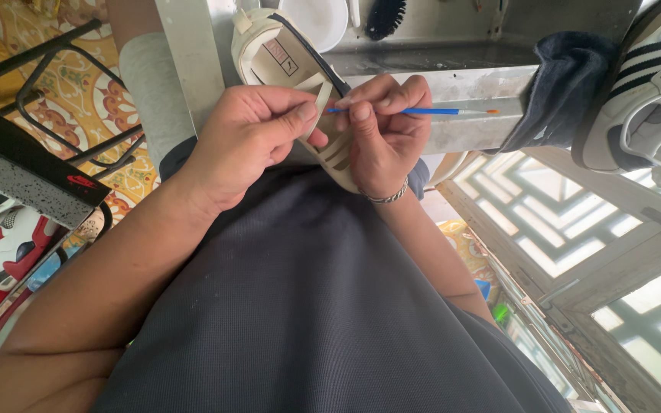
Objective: The person uses a small blue brush to apply a cleaning solution to the white laces of a sneaker, focusing on the eyelet area. They then switch to a white scrubbing brush to scrub the laces and the upper part of the shoe. The person rinses the brushes under running water and continues to apply the solution to the shoe's surface.
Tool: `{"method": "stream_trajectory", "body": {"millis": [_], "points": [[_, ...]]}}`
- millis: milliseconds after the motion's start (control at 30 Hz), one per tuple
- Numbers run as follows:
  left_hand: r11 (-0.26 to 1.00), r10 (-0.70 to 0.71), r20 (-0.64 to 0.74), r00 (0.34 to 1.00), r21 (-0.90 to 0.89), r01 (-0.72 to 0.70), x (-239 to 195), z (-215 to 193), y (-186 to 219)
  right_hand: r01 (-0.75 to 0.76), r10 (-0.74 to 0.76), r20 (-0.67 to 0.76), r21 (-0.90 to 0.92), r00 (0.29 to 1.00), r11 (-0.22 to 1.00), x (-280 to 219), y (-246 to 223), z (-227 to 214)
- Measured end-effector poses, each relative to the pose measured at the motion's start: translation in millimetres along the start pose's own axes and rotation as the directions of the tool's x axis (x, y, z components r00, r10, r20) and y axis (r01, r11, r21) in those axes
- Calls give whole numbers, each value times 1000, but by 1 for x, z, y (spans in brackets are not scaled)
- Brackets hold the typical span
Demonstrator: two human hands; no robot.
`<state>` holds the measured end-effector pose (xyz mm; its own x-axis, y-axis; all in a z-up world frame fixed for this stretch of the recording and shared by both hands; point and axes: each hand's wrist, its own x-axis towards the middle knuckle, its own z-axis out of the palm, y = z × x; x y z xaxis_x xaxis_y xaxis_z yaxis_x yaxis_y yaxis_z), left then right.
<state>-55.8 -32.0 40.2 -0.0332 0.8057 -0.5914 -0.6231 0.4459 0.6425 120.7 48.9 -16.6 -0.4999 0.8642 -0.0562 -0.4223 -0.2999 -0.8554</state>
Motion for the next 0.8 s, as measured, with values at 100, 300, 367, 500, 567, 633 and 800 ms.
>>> {"method": "stream_trajectory", "body": {"millis": [100,300,367,500,567,633,800], "points": [[999,-35,-19,999,-27,34,1,-2,-2,-13,14,14,-32,1000,999,-3,0,-1],[1000,11,-28,1000,-15,-12,2,-2,-8,37,-36,-13,26,999,999,-3,5,1],[993,102,35,994,61,-104,3,1,-8,28,-26,-40,55,999,998,-1,4,2],[896,248,66,966,365,-255,-11,0,3,-36,42,-62,93,997,995,-3,-2,0],[804,357,33,934,498,-325,-19,2,11,-59,68,-76,116,995,992,-1,-3,0],[664,485,53,873,627,-407,-21,5,16,-93,108,-89,149,990,984,-1,-4,-1],[322,699,301,648,677,-662,-21,2,23,-100,115,-75,181,991,978,2,0,-2]]}}
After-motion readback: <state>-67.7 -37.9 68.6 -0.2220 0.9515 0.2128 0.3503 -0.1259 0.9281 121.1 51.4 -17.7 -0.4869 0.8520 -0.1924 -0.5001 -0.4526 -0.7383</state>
